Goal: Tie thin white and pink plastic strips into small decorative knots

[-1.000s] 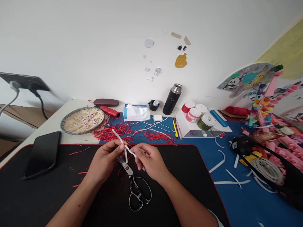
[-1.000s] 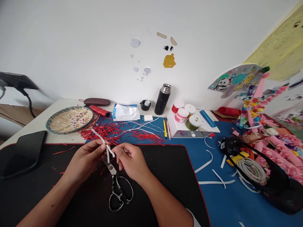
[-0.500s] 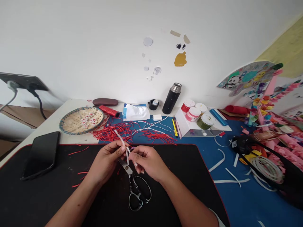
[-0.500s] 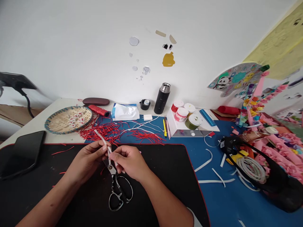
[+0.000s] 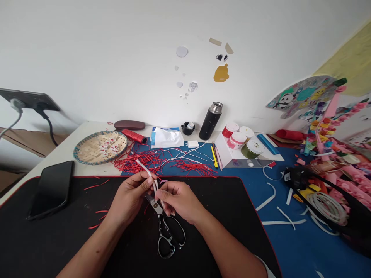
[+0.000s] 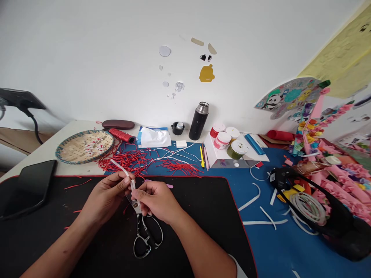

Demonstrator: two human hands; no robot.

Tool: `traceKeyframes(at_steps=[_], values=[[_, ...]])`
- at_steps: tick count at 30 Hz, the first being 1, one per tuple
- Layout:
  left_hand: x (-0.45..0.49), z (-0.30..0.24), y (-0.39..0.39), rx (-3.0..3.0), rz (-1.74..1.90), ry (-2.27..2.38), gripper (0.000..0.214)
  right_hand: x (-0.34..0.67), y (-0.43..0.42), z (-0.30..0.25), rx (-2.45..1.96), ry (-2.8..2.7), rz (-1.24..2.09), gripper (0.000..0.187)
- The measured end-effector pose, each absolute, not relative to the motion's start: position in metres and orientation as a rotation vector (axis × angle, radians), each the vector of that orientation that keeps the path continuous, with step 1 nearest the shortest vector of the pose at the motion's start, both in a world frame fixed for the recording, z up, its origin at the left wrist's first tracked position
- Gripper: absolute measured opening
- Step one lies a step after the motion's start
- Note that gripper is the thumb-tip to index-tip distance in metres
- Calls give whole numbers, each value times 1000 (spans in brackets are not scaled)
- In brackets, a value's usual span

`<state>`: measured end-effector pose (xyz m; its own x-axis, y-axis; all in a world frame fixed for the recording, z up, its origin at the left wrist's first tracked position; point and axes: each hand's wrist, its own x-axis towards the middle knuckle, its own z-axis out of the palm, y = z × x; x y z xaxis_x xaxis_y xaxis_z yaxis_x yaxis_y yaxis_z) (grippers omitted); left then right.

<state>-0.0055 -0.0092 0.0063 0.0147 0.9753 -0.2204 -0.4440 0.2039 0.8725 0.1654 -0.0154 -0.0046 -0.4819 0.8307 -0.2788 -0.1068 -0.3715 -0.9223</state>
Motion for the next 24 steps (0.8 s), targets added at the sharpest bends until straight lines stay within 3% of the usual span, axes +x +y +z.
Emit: traceKeyframes(at_steps=[24], values=[[-9,5,-12,688,1406,942,34,163,-17,-8,-910,-1244,2028,52]])
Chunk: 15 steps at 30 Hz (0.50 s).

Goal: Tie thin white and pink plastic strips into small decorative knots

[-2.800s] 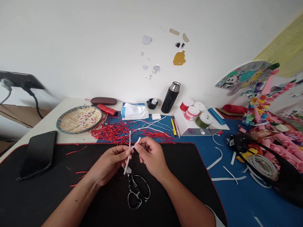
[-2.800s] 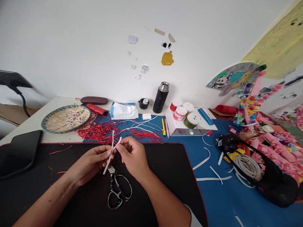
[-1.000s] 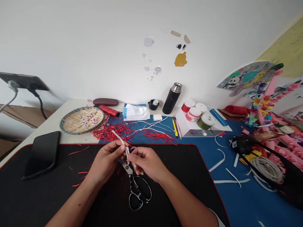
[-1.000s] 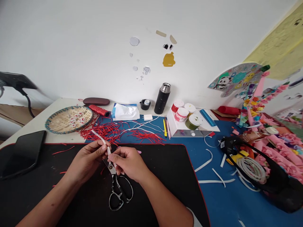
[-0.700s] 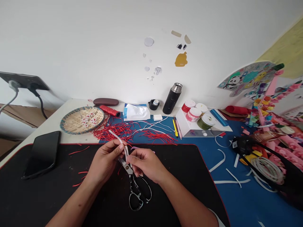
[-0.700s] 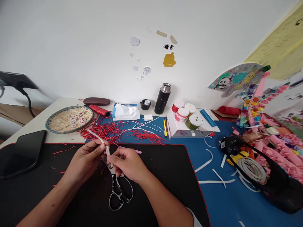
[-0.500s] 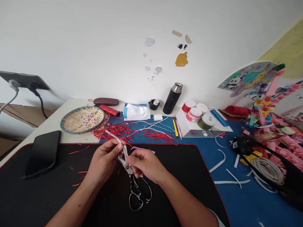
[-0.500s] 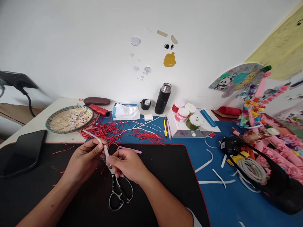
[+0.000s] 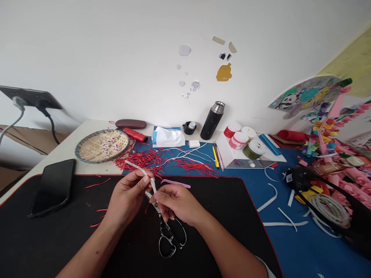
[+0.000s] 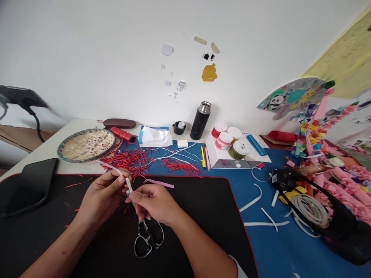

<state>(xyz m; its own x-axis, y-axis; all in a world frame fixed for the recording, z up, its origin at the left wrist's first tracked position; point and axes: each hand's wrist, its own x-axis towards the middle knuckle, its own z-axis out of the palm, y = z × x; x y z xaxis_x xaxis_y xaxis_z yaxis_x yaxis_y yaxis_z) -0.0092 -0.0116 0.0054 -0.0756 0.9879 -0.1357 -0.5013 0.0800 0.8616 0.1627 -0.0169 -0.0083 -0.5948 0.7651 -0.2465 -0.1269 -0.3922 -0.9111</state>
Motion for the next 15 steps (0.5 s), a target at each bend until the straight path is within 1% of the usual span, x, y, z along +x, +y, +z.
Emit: traceKeyframes(at_steps=[7,15], values=[[-9,6,-10,671,1363,943,35,164,-17,-7,-936,-1251,1964,47],[-21,2,-8,762,1167,1011,42,172,-13,-5,-1080,-1420,1760,31]])
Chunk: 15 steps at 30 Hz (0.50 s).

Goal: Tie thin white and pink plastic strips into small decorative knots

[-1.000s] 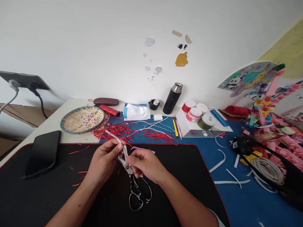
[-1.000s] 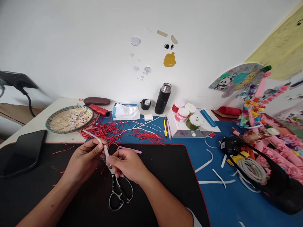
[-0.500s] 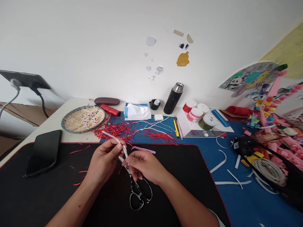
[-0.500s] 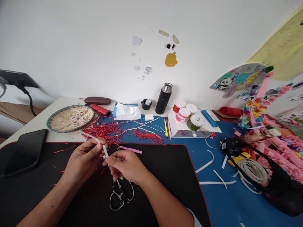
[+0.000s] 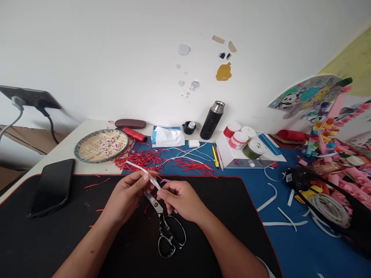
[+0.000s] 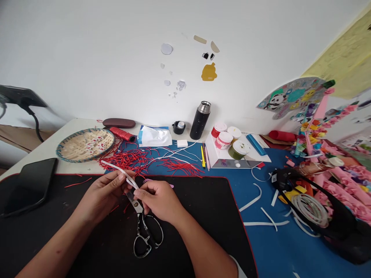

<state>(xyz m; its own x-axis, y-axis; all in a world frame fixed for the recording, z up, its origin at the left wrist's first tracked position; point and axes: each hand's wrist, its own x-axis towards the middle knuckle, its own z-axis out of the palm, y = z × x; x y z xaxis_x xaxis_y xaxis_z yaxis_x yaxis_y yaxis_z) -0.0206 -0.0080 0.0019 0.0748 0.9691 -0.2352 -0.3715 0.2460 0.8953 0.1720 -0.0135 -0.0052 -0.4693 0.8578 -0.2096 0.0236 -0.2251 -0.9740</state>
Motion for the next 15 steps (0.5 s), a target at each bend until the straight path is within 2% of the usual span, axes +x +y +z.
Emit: traceKeyframes(at_steps=[10,15], values=[[-24,1,-6,824,1064,1066,44,175,-12,-2,-1146,-1500,1717,25],[-22,1,-5,822,1078,1064,41,174,-13,-2,-1123,-1488,1723,27]])
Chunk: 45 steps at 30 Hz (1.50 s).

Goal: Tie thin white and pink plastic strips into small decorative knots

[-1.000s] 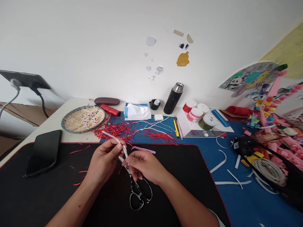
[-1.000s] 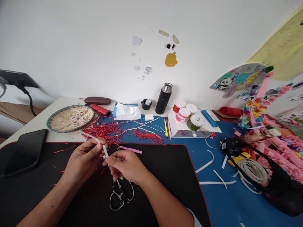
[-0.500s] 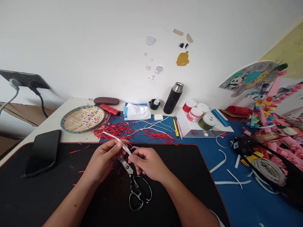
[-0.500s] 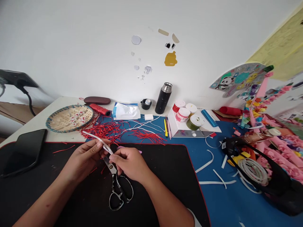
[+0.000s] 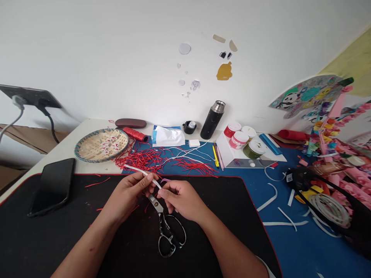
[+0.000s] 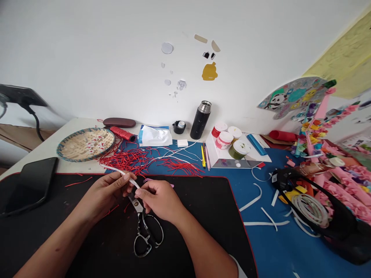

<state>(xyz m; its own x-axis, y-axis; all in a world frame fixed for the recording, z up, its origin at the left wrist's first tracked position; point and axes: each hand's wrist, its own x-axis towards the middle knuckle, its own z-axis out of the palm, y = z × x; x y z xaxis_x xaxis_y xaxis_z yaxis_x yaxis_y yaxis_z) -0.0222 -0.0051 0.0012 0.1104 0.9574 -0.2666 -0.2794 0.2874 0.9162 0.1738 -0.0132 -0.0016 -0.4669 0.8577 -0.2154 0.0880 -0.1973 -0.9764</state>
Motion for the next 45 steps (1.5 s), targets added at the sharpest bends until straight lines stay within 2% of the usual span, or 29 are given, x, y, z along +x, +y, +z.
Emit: traceKeyframes(at_steps=[21,45], values=[[-23,2,-3,807,1103,1111,41,175,-13,0,-1135,-1480,1795,27],[-25,2,-2,839,1128,1149,38,173,-15,1,-1187,-1546,1730,25]])
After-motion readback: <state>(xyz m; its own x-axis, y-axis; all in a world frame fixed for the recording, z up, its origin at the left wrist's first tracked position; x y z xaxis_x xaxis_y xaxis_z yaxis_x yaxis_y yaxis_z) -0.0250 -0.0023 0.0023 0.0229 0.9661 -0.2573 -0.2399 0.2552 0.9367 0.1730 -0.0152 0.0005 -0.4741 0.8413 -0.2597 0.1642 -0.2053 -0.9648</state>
